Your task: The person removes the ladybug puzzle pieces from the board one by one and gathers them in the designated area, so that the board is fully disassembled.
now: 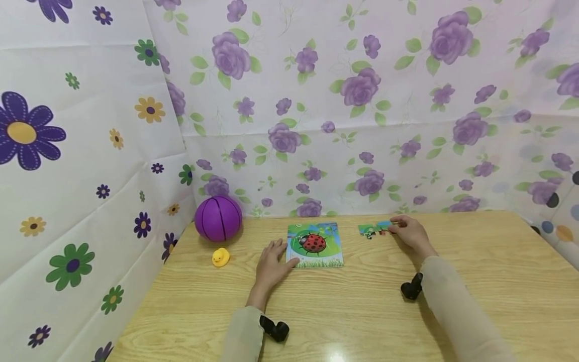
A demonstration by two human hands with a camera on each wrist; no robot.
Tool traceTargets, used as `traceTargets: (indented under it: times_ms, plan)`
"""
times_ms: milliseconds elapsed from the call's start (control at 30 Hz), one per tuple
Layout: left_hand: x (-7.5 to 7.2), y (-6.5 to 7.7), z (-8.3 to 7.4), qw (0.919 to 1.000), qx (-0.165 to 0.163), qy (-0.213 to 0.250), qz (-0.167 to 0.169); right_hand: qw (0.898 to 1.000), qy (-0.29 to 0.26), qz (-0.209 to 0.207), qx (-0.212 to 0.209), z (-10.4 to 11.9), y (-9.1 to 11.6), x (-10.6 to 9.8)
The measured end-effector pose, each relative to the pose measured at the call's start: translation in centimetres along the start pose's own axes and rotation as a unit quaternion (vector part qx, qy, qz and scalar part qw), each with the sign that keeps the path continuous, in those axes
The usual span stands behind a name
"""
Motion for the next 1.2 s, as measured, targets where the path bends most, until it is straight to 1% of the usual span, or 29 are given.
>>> traceTargets:
  times_ms: [100, 233, 333, 433, 567, 633, 700, 800, 933, 1000, 1200]
  plan:
    - [0.0, 0.0, 0.1, 1.0000, -0.001, 0.004, 0.001, 1.000, -0.002, 0.002, 0.002, -0.1, 0.0, 0.2]
    - [0.1, 0.1, 0.1, 1.0000, 0.001, 0.008, 0.002, 0.999, -0.033, 0.005, 0.013, -0.4, 0.0, 0.2]
    - [0.1, 0.1, 0.1, 1.0000, 0.003, 0.008, 0.001, 0.998, -0.061, -0.009, 0.015, -0.5, -0.1, -0.2]
    - [-0.1, 0.0, 0.0, 1.0000, 0.004, 0.004, -0.001, 0.997, -0.074, -0.021, 0.013, -0.4, -0.4, -0.4]
    - [-0.1, -0.1, 0.0, 1.0000, 0.004, 0.001, -0.001, 0.995, -0.093, -0.019, 0.015, 0.0, -0.5, -0.5]
    - [-0.1, -0.1, 0.1, 1.0000, 0.003, 0.001, -0.001, 0.994, -0.105, -0.014, 0.012, 0.6, -0.4, -0.3]
    - [-0.1, -0.1, 0.1, 1.0000, 0.002, 0.000, 0.000, 0.994, -0.107, -0.013, 0.003, 1.4, -0.4, -0.1]
    - [0.0, 0.0, 0.2, 1.0000, 0.001, 0.000, 0.001, 0.994, -0.104, -0.010, -0.015, 2.8, -0.4, 0.7]
    - [0.0, 0.0, 0.2, 1.0000, 0.000, 0.001, 0.001, 0.994, -0.097, -0.003, -0.042, 5.0, -0.5, 2.2]
    - [0.0, 0.0, 0.2, 1.0000, 0.000, 0.001, 0.001, 0.994, -0.095, 0.005, -0.053, 6.2, -0.4, 3.3]
    - [0.0, 0.0, 0.1, 1.0000, 0.000, 0.002, -0.001, 0.992, -0.084, 0.048, -0.076, 9.4, -0.4, 7.1]
Point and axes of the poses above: each hand's wrist, its own y-axis away from the middle knuckle, its own x-axis out of the palm, z = x × y, the point moved 8 cm from there along -y, towards the middle knuckle, and after that the axes turned 1 degree about y, right-handed, at the moved point
